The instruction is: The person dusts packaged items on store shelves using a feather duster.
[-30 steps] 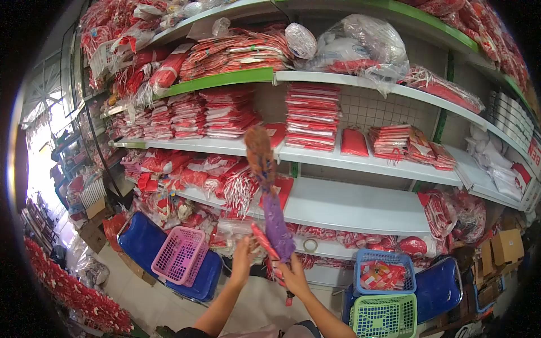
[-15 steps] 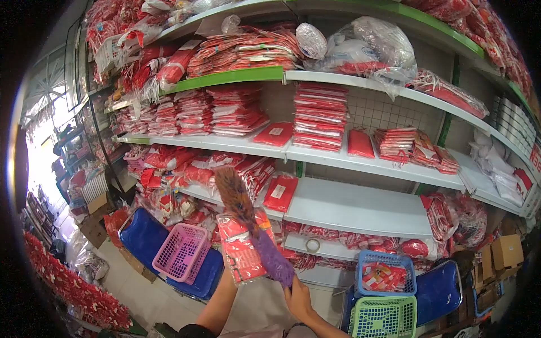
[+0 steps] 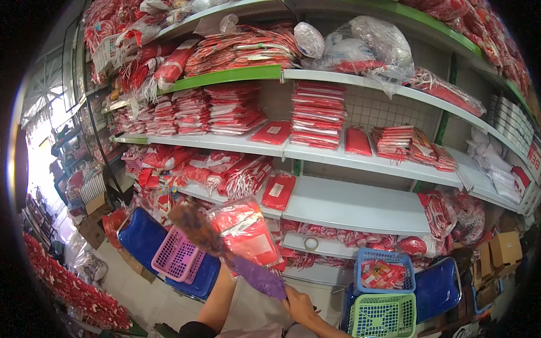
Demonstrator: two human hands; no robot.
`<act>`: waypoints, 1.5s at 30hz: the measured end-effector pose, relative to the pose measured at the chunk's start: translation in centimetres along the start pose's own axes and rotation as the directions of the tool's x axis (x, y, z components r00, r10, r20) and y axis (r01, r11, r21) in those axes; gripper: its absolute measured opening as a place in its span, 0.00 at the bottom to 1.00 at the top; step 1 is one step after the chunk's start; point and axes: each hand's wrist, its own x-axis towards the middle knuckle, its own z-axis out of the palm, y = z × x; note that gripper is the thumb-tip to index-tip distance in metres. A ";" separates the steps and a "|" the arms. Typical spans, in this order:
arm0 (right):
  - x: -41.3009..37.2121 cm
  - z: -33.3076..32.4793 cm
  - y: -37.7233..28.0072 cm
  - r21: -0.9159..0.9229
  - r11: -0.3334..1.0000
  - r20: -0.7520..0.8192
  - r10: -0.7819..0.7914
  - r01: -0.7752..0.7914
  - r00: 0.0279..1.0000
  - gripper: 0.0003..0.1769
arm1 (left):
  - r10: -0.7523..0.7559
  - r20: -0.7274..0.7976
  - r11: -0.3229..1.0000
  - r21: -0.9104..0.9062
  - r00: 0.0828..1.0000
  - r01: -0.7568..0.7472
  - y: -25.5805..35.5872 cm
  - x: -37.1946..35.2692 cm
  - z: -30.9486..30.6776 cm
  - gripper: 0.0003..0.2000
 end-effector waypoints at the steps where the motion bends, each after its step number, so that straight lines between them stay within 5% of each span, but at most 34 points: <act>1: 0.0 0.2 0.4 0.004 1.000 -0.004 -0.001 0.001 1.000 0.14 | -0.001 -0.001 1.000 -0.001 1.000 0.001 0.0 0.0 0.0 0.32; 2: 0.5 0.0 0.1 0.003 0.990 -0.049 0.138 -0.138 0.989 0.14 | -0.002 -0.001 1.000 0.002 1.000 0.002 0.2 0.1 0.0 0.32; 5: 1.6 -0.8 -1.9 0.155 0.967 -0.180 0.229 -0.202 0.957 0.12 | -0.001 -0.003 1.000 0.012 1.000 0.001 0.5 0.1 0.2 0.32; 8: 0.1 0.0 -0.2 -0.010 1.000 0.049 -0.014 0.015 0.999 0.13 | -0.002 -0.007 1.000 0.022 1.000 0.002 0.7 0.3 0.4 0.32; 11: -0.2 -0.6 -0.2 0.022 1.000 0.029 0.003 -0.004 1.000 0.15 | -0.001 -0.004 1.000 0.031 1.000 0.001 0.9 0.6 0.5 0.32; 14: 0.1 -0.1 1.4 0.014 0.977 -0.183 0.213 -0.214 0.960 0.17 | 0.000 -0.002 0.999 0.033 1.000 0.000 0.9 0.6 0.4 0.32; 17: -0.1 -0.7 0.2 0.110 0.969 -0.080 0.228 -0.219 0.970 0.17 | -0.010 -0.003 0.999 0.033 1.000 0.011 0.7 0.8 0.4 0.32; 21: -0.6 -0.3 1.7 0.021 0.999 -0.040 -0.048 0.049 0.998 0.15 | -0.017 -0.003 0.999 0.036 1.000 0.017 0.3 0.9 0.4 0.32; 24: -0.7 -0.1 0.0 0.170 0.942 -0.034 0.298 -0.289 0.954 0.19 | -0.021 -0.004 0.999 0.035 1.000 0.021 -0.1 1.0 0.5 0.32; 28: -1.1 0.2 0.6 0.031 0.999 0.077 -0.028 0.026 0.997 0.19 | -0.030 -0.008 0.999 0.027 1.000 0.030 -1.0 0.7 0.1 0.32; 31: -0.3 -0.8 0.3 0.010 0.999 -0.005 0.040 -0.040 0.999 0.19 | -0.048 -0.003 0.999 0.021 0.999 0.048 -1.7 0.4 0.2 0.32; 34: 1.1 -1.0 -0.2 0.183 0.958 -0.190 0.255 -0.221 0.948 0.17 | -0.050 0.001 0.998 0.025 0.999 0.050 -2.1 0.5 0.7 0.32; 37: 0.0 -0.8 0.6 0.054 0.986 -0.039 0.163 -0.161 0.986 0.15 | -0.040 -0.004 0.999 0.022 0.999 0.040 -2.2 0.8 0.8 0.33; 40: -0.3 -2.0 0.2 -0.007 0.998 -0.020 -0.065 0.064 0.998 0.13 | -0.012 -0.014 1.000 0.021 1.000 0.013 -2.3 1.1 0.6 0.33; 43: 0.0 -2.5 1.7 0.015 0.978 -0.144 0.210 -0.210 0.967 0.14 | -0.011 -0.019 1.000 0.025 1.000 0.012 -2.6 1.3 0.9 0.33; 45: 0.0 -2.9 1.9 0.015 0.985 -0.150 0.170 -0.170 0.974 0.14 | -0.014 -0.021 1.000 0.025 1.000 0.015 -2.7 1.5 1.0 0.33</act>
